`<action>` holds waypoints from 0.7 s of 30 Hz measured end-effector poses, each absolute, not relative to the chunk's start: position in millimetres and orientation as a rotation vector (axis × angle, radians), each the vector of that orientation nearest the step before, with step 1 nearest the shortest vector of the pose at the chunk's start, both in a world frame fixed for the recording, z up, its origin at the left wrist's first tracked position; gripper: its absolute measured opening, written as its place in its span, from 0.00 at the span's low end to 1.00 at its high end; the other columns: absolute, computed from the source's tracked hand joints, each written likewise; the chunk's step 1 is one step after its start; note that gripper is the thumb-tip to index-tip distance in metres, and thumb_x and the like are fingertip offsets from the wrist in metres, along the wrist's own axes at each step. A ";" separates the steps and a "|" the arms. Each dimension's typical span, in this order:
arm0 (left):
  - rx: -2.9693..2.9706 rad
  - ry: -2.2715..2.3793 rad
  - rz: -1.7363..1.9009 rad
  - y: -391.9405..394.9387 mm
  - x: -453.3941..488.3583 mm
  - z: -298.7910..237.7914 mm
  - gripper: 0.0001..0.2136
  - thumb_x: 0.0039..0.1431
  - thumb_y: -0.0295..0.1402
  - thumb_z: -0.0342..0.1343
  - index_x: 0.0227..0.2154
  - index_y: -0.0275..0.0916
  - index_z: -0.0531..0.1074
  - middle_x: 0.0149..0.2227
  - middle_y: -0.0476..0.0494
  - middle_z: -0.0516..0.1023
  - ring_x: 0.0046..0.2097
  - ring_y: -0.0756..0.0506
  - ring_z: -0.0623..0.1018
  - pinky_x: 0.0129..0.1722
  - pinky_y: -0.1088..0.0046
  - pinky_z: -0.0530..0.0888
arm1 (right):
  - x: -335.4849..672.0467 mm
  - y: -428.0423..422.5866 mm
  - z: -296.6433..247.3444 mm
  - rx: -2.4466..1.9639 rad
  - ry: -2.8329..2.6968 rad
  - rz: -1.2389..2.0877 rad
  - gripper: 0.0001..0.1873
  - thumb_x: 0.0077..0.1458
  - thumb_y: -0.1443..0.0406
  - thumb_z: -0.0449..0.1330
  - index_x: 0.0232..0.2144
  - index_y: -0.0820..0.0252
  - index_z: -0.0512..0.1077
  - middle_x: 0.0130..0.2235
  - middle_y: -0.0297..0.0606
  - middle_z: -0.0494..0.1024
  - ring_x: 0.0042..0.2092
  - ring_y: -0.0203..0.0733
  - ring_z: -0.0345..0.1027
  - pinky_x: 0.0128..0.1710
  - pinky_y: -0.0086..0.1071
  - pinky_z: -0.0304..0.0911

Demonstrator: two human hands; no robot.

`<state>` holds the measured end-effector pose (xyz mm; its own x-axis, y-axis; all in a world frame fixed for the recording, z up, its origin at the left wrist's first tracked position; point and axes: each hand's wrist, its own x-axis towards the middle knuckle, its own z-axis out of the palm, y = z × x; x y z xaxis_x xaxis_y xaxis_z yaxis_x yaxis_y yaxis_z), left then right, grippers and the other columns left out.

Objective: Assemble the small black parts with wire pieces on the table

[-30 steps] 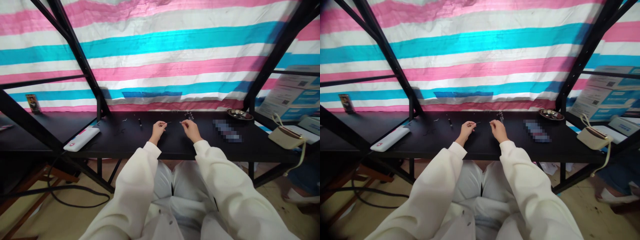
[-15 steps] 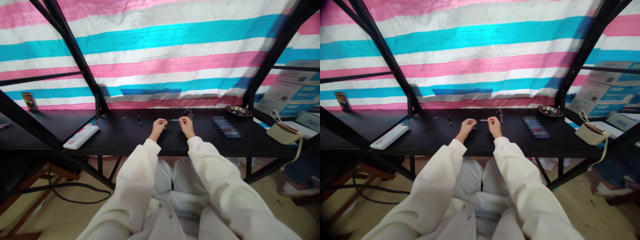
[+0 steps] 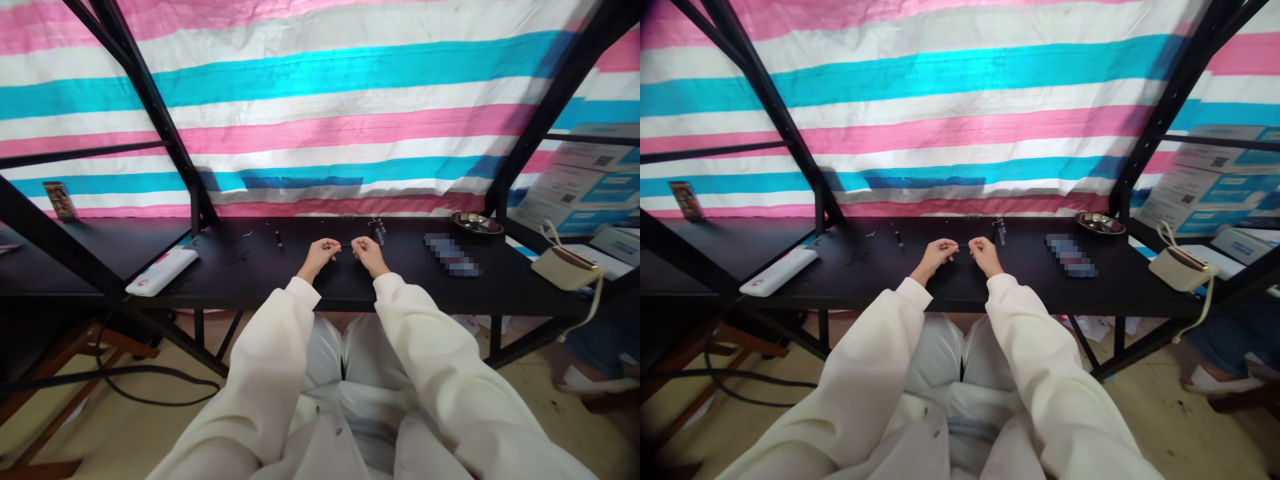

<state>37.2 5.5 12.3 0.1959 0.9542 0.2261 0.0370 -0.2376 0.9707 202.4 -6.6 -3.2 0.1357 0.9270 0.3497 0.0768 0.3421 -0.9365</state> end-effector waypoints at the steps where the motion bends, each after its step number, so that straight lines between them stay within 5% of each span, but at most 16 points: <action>1: 1.523 0.970 1.175 5.4 37.0 12.0 0.12 0.45 0.35 0.61 0.31 0.33 0.72 0.28 0.42 0.76 0.20 0.55 0.69 0.16 0.80 0.58 | 201.9 -7.6 -2.4 -1.040 -1.287 0.845 0.20 0.40 0.49 0.61 0.27 0.58 0.66 0.20 0.29 0.67 0.22 0.32 0.58 0.24 0.29 0.56; 11: 1.404 0.836 1.123 0.6 38.2 19.0 0.20 0.41 0.38 0.65 0.37 0.33 0.70 0.32 0.42 0.77 0.20 0.55 0.71 0.15 0.81 0.59 | 198.6 -12.7 4.1 -0.905 -1.157 1.092 0.24 0.35 0.49 0.65 0.29 0.60 0.67 0.23 0.31 0.72 0.24 0.31 0.63 0.25 0.28 0.58; 21: 1.468 0.882 1.108 1.1 40.7 16.1 0.17 0.42 0.37 0.64 0.34 0.32 0.73 0.23 0.47 0.74 0.19 0.55 0.69 0.15 0.81 0.58 | 195.4 -18.5 5.0 -0.885 -1.237 1.255 0.20 0.36 0.53 0.67 0.26 0.60 0.67 0.22 0.31 0.72 0.22 0.30 0.60 0.24 0.28 0.55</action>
<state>40.7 1.1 16.1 0.3002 0.9364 0.1818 -0.0329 -0.1803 0.9831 195.4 -18.5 5.0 -0.1104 0.9774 0.1803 -0.1941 0.1567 -0.9684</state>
